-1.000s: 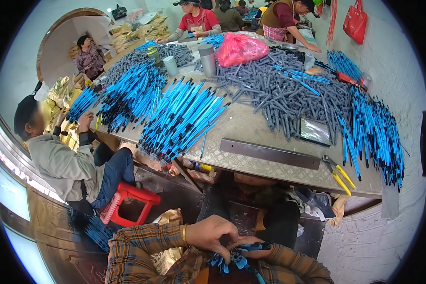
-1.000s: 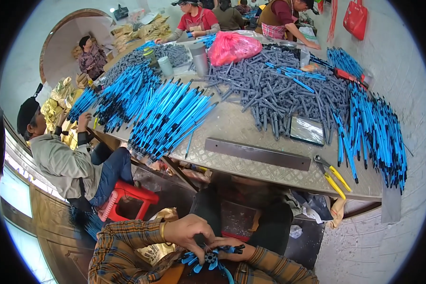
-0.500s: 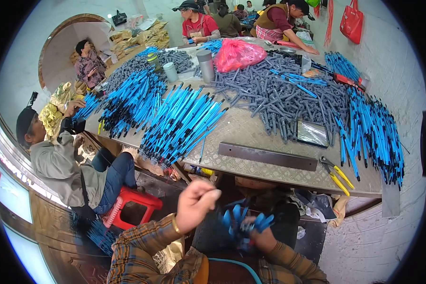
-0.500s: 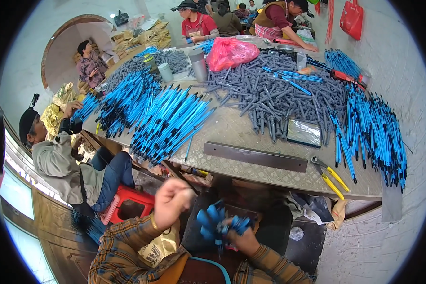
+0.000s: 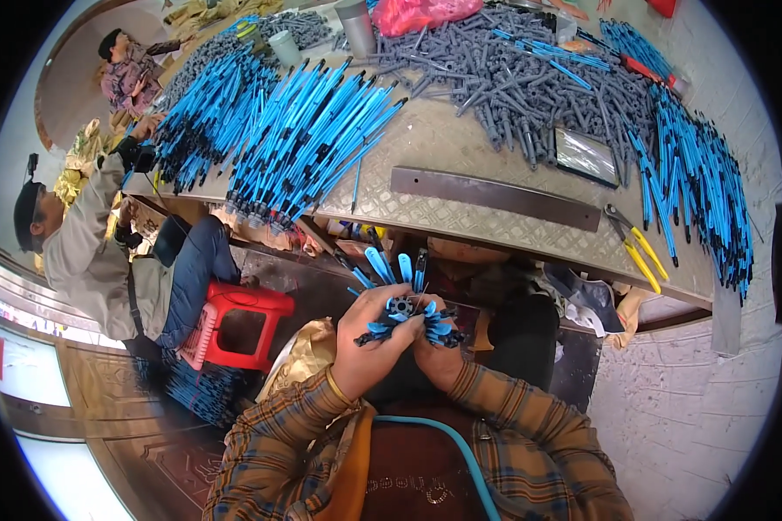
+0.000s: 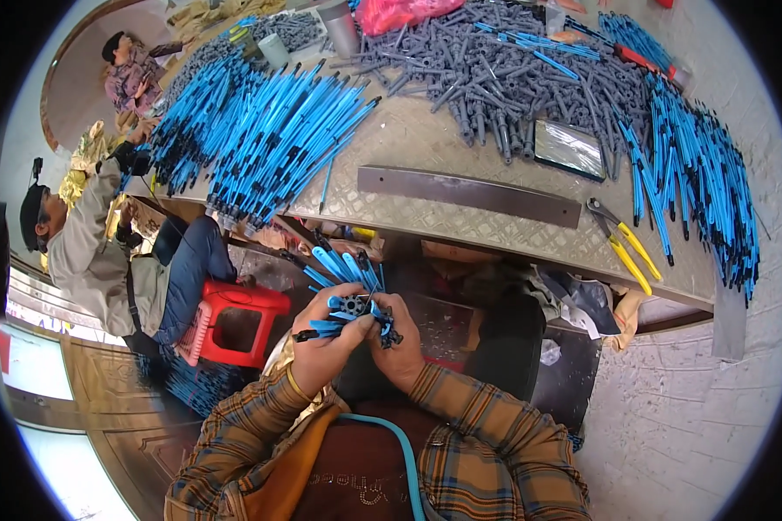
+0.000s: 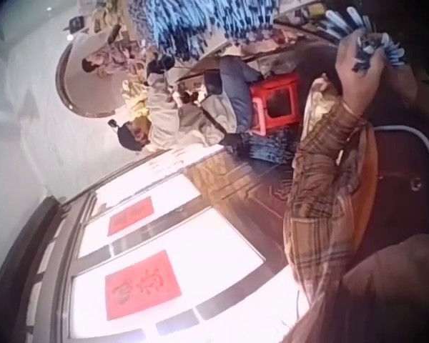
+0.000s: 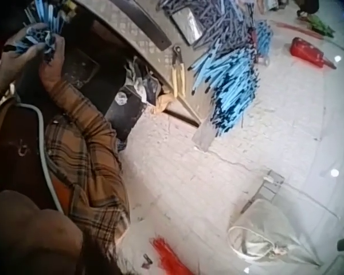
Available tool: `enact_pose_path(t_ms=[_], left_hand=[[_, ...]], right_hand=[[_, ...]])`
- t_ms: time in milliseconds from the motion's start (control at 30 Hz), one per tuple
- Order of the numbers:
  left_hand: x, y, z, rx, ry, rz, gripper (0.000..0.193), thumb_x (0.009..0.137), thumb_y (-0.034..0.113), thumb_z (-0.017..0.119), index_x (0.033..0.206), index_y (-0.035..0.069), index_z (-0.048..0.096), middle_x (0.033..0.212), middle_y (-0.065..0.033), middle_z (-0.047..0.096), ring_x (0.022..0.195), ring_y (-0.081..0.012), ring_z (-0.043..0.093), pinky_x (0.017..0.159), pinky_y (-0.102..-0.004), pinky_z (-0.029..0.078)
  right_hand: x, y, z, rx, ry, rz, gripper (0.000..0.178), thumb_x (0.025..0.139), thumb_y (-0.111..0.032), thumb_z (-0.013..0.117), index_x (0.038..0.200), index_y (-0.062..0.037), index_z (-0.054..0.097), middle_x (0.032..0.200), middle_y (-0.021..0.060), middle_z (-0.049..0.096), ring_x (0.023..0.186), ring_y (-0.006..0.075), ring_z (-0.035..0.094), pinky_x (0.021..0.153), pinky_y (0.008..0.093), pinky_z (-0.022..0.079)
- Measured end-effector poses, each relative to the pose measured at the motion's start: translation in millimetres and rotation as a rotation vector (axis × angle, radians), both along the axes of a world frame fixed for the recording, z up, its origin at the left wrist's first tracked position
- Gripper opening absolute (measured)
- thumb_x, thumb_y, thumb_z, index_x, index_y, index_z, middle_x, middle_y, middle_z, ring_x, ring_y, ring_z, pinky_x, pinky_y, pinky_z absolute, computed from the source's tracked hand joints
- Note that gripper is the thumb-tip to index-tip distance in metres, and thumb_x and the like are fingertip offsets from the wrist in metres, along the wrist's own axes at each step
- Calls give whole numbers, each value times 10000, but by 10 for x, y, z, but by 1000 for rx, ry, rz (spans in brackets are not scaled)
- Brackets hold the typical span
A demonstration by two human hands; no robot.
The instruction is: The person threads umbrella ribs onto a wire, attaches their tips into a plastic hub, and fastens and cuts the wire using pliers.
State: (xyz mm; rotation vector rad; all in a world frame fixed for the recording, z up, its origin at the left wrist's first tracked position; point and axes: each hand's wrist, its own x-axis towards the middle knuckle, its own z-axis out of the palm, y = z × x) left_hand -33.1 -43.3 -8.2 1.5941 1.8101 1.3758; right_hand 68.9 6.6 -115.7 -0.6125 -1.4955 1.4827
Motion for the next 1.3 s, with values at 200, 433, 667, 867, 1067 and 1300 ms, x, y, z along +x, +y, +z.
enact_pose_path(t_ms=[200, 433, 667, 867, 1067, 1300], left_hand=[[-48, 53, -24, 63, 116, -96, 298, 704, 51, 647, 990, -2, 583, 904, -135, 606, 817, -261, 602, 738, -334, 473], [-77, 172, 45, 69, 105, -261, 263, 704, 75, 635, 953, 5, 582, 876, -142, 606, 800, -307, 595, 722, -363, 473], [-82, 278, -15, 51, 200, -378, 250, 714, 98, 638, 943, 19, 575, 868, -135, 607, 804, -294, 594, 730, -356, 472], [-170, 387, -15, 49, 112, -460, 237, 710, 82, 656, 920, 27, 561, 841, -124, 596, 769, -295, 585, 705, -351, 475], [-105, 395, -52, 74, 174, -448, 165, 711, 44, 643, 844, 39, 546, 772, -98, 584, 689, -262, 571, 664, -333, 473], [-165, 290, -160, 41, 47, -463, 193, 712, 53, 669, 842, 44, 526, 768, -95, 592, 689, -251, 606, 628, -323, 482]], right_hand=[[191, 19, 30, 279, -246, 28, 589, 684, -139, 704, 1184, -23, 415, 1037, 182, 477, 932, 351, 487, 824, 384, 401], [351, -20, 151, 439, -440, 73, 813, 644, -237, 748, 1284, 7, 309, 1094, 214, 438, 1004, 385, 437, 887, 443, 343], [487, -7, 232, 508, -451, 149, 860, 690, -317, 730, 1316, 39, 259, 1121, 221, 428, 1039, 366, 427, 906, 436, 338], [645, 188, 264, 326, -283, 375, 838, 750, -375, 664, 1334, 48, 238, 1150, 230, 419, 1072, 371, 416, 944, 421, 325], [644, 187, 178, 360, -196, 403, 602, 801, -421, 624, 1196, -7, 438, 1175, 153, 423, 1095, 280, 440, 943, 378, 338], [834, 332, 594, 239, -191, 357, 430, 853, -211, 559, 1205, 0, 433, 995, 164, 564, 901, 303, 579, 783, 339, 457]])
